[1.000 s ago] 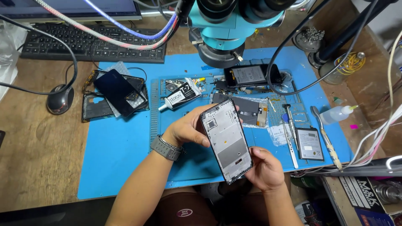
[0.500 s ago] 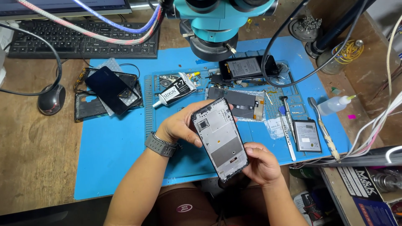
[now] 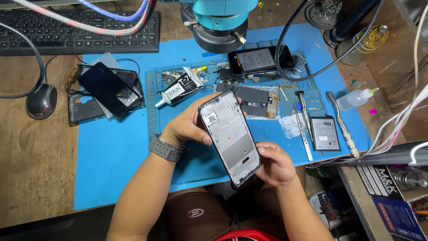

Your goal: The person applies adhesive along the edges of a smartphone frame, then aligns and presses a screen assembly onto the frame to bond the parts. The person handles the phone and screen, and uses a tube of adhesive.

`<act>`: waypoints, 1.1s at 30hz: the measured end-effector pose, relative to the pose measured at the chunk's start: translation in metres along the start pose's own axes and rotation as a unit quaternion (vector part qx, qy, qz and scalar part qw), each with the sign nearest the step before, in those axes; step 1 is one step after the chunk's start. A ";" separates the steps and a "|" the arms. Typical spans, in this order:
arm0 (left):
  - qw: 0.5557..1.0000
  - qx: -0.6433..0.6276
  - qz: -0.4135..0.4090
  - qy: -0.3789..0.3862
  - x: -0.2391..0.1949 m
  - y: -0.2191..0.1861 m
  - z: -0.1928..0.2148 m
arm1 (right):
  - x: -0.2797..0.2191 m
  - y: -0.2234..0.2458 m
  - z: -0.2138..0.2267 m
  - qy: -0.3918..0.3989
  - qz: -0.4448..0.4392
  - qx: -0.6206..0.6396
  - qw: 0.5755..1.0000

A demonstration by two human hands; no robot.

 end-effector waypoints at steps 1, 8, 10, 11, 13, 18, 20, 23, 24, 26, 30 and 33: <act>1.000 -0.001 0.002 -0.001 0.000 0.000 -0.001 | 0.001 0.000 0.001 -0.002 -0.001 0.001 1.000; 1.000 0.007 -0.012 -0.004 0.003 0.000 0.002 | 0.001 0.000 0.001 0.000 -0.002 0.008 1.000; 1.000 0.008 -0.014 -0.006 0.003 0.002 0.002 | 0.001 0.000 -0.001 -0.003 0.000 0.011 1.000; 1.000 0.008 -0.018 -0.009 0.002 0.003 0.003 | 0.001 0.000 -0.004 -0.001 -0.001 0.009 1.000; 1.000 0.007 -0.021 -0.013 0.002 0.004 0.002 | 0.000 0.001 -0.006 0.001 -0.003 0.009 1.000; 0.999 0.018 -0.021 -0.021 0.000 0.006 0.002 | -0.002 0.003 -0.017 -0.002 -0.009 -0.001 1.000; 0.999 0.022 -0.022 -0.020 0.001 0.006 0.002 | 0.000 0.001 -0.007 -0.001 -0.007 0.000 1.000; 0.999 0.029 -0.020 -0.021 0.001 0.005 0.003 | 0.000 -0.001 -0.003 0.000 -0.005 0.001 1.000; 0.999 0.031 -0.018 -0.021 0.001 0.005 0.004 | 0.001 -0.002 -0.003 0.000 -0.004 0.001 1.000; 0.999 0.032 -0.020 -0.017 0.002 0.003 0.004 | 0.001 -0.001 -0.002 0.004 -0.007 -0.004 1.000; 1.000 0.022 -0.019 -0.010 0.002 0.003 0.000 | 0.001 -0.002 -0.001 0.016 -0.007 -0.006 1.000; 1.000 0.012 -0.019 -0.010 0.000 0.006 0.006 | 0.000 -0.002 -0.003 0.017 -0.009 -0.007 1.000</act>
Point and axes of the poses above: each hand's wrist, its own x-axis towards the middle knuckle, its own z-axis out of the back of the hand, y = z × x, the point moved 3 cm from there along x, towards the middle knuckle, and after that the axes turned 6 degrees about -z, right-handed, at the moved point
